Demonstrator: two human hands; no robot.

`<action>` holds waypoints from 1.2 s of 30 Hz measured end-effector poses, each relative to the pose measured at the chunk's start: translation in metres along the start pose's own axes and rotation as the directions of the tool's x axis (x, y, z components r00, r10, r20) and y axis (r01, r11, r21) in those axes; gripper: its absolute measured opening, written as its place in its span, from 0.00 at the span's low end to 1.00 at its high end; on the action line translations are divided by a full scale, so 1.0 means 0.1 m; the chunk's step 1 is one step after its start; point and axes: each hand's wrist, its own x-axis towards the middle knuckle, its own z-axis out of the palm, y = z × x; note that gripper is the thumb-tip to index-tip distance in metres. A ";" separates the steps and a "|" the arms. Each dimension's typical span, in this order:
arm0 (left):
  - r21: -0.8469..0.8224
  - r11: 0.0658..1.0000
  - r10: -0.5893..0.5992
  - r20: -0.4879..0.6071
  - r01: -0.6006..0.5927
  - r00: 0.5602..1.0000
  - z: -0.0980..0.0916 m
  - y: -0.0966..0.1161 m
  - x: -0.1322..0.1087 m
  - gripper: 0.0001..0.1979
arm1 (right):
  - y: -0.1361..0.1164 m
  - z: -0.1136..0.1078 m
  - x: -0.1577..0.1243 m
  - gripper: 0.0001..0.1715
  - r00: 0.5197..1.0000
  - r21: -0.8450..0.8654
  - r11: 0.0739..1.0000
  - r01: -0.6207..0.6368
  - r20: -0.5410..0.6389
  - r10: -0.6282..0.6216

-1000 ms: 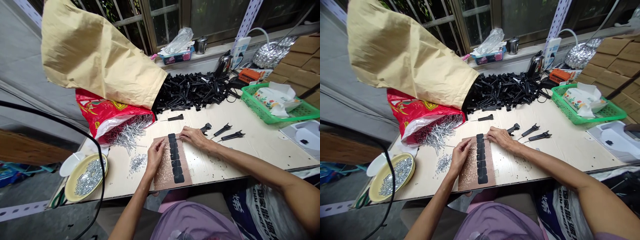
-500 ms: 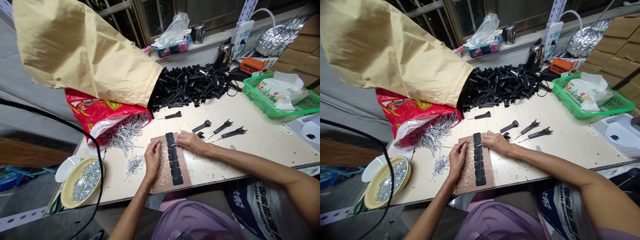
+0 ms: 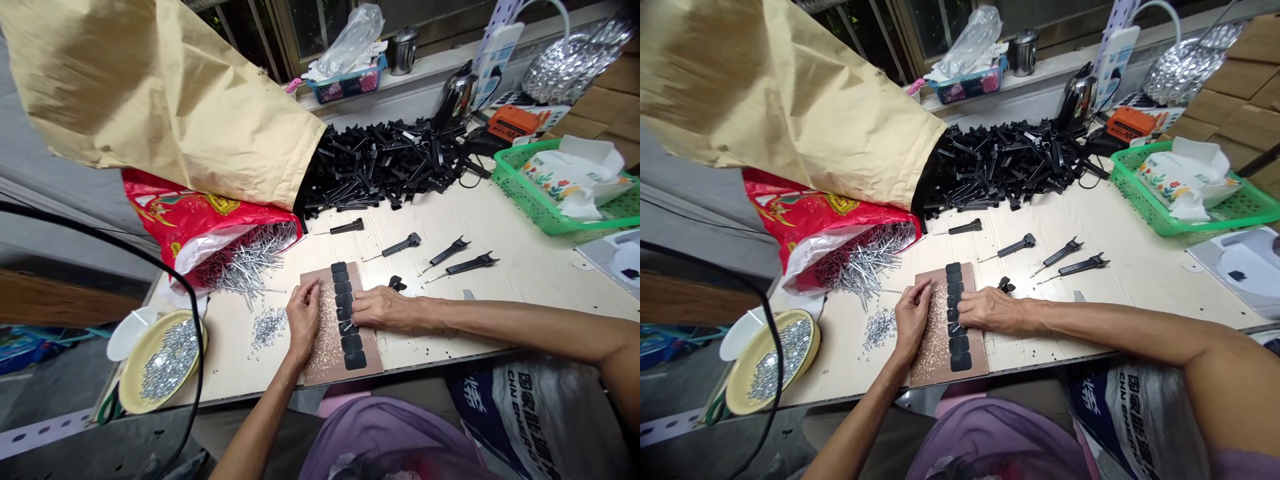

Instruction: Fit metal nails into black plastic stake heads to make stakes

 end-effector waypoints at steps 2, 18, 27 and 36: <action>-0.028 1.000 -0.005 -0.003 0.005 1.000 0.01 0.00 0.01 0.14 | -0.01 0.01 -0.05 0.17 1.000 0.026 0.999 -0.027 -0.001 0.027; -0.009 1.000 0.013 0.015 -0.013 1.000 -0.02 -0.01 0.00 0.15 | -0.13 0.05 0.06 0.17 0.998 0.060 0.997 -0.051 0.024 0.050; -0.044 0.999 -0.015 0.030 0.017 0.999 -0.06 0.00 0.00 0.14 | 0.33 -0.73 -0.46 0.17 0.960 -0.244 0.935 -0.256 0.051 0.276; 0.028 0.998 0.053 -0.100 -0.051 0.994 -0.29 -0.07 -0.07 0.13 | 0.98 -0.19 0.85 0.17 0.949 -0.421 0.855 -0.302 -0.217 0.229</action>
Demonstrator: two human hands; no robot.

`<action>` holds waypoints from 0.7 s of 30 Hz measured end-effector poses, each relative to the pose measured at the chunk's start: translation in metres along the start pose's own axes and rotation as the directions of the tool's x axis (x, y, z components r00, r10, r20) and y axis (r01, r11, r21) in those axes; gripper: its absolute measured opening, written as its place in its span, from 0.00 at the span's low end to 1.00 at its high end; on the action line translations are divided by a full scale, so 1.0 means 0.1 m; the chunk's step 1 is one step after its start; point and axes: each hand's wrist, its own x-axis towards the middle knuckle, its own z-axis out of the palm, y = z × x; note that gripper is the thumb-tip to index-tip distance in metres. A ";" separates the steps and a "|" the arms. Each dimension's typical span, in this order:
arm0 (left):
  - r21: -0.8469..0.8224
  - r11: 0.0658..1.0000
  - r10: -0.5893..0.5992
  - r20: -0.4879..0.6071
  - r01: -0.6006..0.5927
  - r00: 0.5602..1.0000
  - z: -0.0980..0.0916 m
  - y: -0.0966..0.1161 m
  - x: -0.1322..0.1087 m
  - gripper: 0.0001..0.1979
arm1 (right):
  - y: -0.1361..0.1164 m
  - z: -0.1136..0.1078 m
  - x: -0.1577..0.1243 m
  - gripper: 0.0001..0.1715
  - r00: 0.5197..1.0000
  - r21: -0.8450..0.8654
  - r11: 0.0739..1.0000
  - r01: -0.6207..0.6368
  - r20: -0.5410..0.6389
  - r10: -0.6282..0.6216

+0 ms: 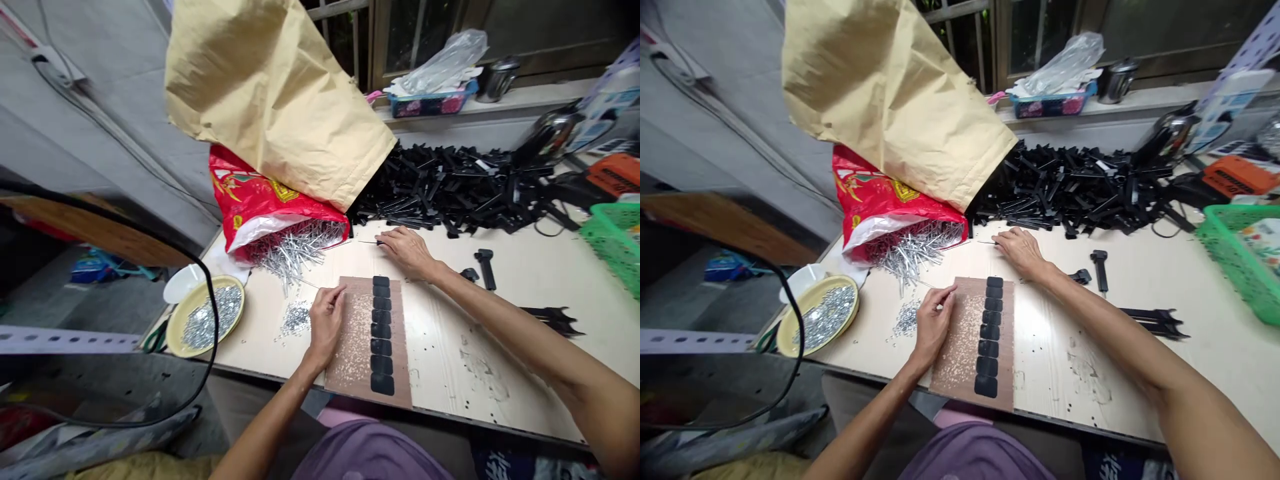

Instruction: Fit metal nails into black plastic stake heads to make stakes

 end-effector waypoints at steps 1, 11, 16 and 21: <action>0.045 0.999 0.009 -0.042 -0.007 0.999 -0.12 -0.05 0.00 0.13 | -0.02 0.16 0.09 0.16 1.000 -0.008 1.000 -0.003 0.011 0.003; 0.548 0.805 0.189 0.126 -0.227 0.974 -0.75 -0.38 -0.16 0.11 | -0.06 0.21 0.00 0.17 0.995 -0.008 0.997 -0.074 -0.061 0.073; 0.637 0.692 0.193 0.289 -0.339 0.938 -0.54 -0.40 -0.02 0.10 | -0.36 -0.19 -0.29 0.17 0.985 0.097 0.992 -0.078 -0.145 0.092; 0.626 0.704 0.125 0.355 -0.335 0.926 -0.49 -0.38 0.10 0.10 | -0.73 -0.43 -0.57 0.17 0.986 0.164 0.984 -0.076 -0.132 0.098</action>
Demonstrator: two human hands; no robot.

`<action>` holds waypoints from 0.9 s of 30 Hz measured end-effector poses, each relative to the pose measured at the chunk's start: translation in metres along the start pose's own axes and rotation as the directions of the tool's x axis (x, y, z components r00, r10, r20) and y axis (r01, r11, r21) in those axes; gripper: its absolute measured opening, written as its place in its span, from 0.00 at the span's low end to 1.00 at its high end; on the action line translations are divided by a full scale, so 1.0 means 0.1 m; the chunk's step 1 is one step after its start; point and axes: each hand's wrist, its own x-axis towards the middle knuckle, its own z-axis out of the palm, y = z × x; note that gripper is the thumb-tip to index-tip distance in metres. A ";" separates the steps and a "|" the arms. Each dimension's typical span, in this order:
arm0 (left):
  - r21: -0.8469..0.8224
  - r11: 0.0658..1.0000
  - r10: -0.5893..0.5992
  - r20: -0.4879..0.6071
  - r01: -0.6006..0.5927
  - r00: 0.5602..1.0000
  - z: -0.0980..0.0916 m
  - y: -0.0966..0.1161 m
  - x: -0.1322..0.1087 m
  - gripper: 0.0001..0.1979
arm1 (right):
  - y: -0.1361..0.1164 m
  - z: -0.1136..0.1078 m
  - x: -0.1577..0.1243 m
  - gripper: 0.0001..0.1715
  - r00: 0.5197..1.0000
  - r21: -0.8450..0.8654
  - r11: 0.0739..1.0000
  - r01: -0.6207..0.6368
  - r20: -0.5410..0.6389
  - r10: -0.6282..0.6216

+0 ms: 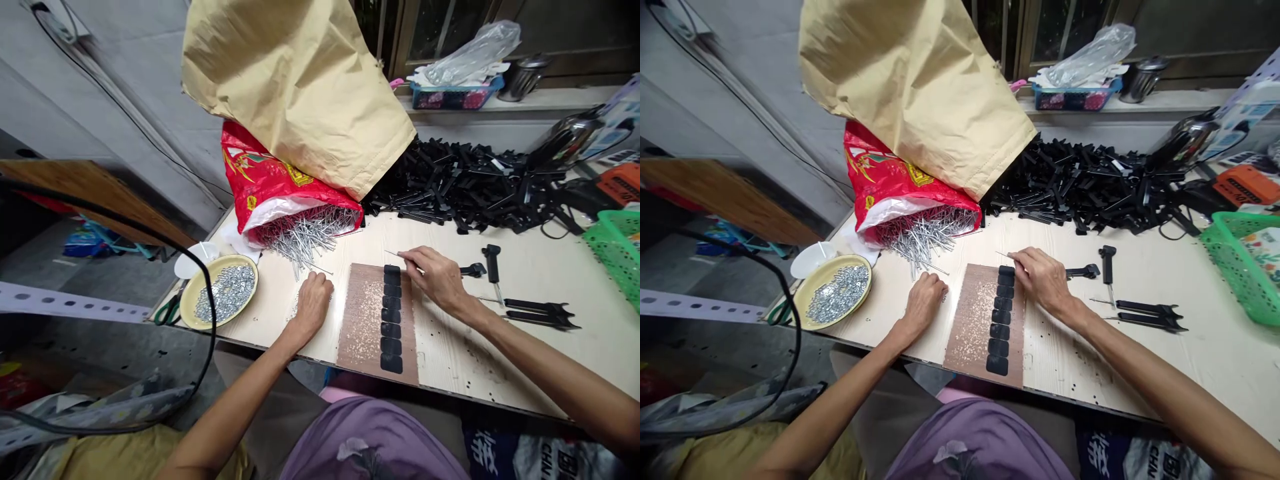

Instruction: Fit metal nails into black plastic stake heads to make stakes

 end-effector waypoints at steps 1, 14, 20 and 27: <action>-0.047 0.999 -0.022 -0.009 0.022 1.000 -0.01 0.00 0.01 0.09 | -0.08 -0.01 -0.04 0.17 1.000 0.028 1.000 -0.013 -0.004 0.014; -0.973 -0.092 -0.403 0.229 0.210 0.886 -0.25 0.50 0.00 0.14 | -0.93 0.09 -0.06 0.15 0.996 0.196 0.980 -0.020 0.092 0.002; -0.960 -0.202 -0.383 0.258 0.192 0.887 -0.33 0.58 -0.01 0.14 | -0.94 0.00 -0.07 0.15 0.997 0.079 0.997 0.017 0.068 -0.022; -0.984 -0.081 -0.391 0.175 0.156 0.903 -0.30 0.53 -0.04 0.14 | -1.02 -0.09 -0.07 0.14 0.996 -0.036 0.999 0.035 0.081 -0.032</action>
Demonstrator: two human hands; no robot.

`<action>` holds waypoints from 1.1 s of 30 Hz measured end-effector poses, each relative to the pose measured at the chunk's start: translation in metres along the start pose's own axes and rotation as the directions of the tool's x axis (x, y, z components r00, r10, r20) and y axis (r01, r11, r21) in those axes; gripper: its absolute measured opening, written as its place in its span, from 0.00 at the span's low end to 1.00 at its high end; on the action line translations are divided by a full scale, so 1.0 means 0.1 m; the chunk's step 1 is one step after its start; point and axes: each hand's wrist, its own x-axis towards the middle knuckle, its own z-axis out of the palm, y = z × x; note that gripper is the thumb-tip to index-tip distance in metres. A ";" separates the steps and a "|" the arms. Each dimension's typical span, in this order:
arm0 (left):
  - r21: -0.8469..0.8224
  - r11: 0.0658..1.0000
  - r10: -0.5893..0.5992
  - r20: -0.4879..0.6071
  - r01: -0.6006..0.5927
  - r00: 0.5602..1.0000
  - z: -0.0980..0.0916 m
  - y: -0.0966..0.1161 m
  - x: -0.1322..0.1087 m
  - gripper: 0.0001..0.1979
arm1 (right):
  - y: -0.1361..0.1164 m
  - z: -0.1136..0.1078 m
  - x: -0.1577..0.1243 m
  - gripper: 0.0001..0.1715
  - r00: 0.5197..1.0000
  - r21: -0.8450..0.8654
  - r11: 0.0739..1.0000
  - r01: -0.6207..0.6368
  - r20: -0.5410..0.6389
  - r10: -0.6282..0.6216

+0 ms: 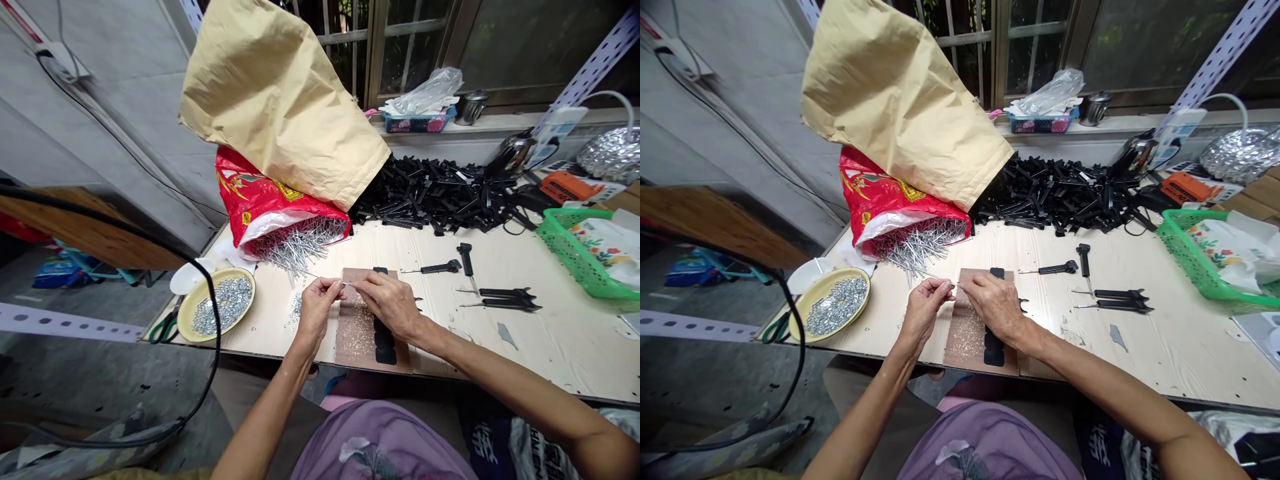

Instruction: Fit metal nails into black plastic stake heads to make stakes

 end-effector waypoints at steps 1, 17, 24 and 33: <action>0.004 1.000 -0.009 0.013 0.009 1.000 -0.02 0.00 0.01 0.14 | -0.01 -0.01 0.00 0.14 1.000 -0.004 1.000 0.002 0.002 -0.002; 0.133 0.989 -0.086 0.121 0.070 0.989 -0.07 -0.01 0.03 0.14 | 0.03 0.07 -0.10 0.13 0.997 -0.189 0.982 0.017 -0.072 -0.031; 0.110 0.992 -0.064 0.092 0.053 0.994 -0.03 -0.04 0.05 0.13 | 0.06 0.18 -0.12 0.15 0.996 -0.205 0.979 -0.017 -0.085 0.000; 0.104 0.992 -0.077 0.116 0.065 0.990 0.00 -0.04 0.04 0.14 | 0.12 0.15 -0.15 0.11 0.999 -0.184 0.982 0.038 -0.028 -0.044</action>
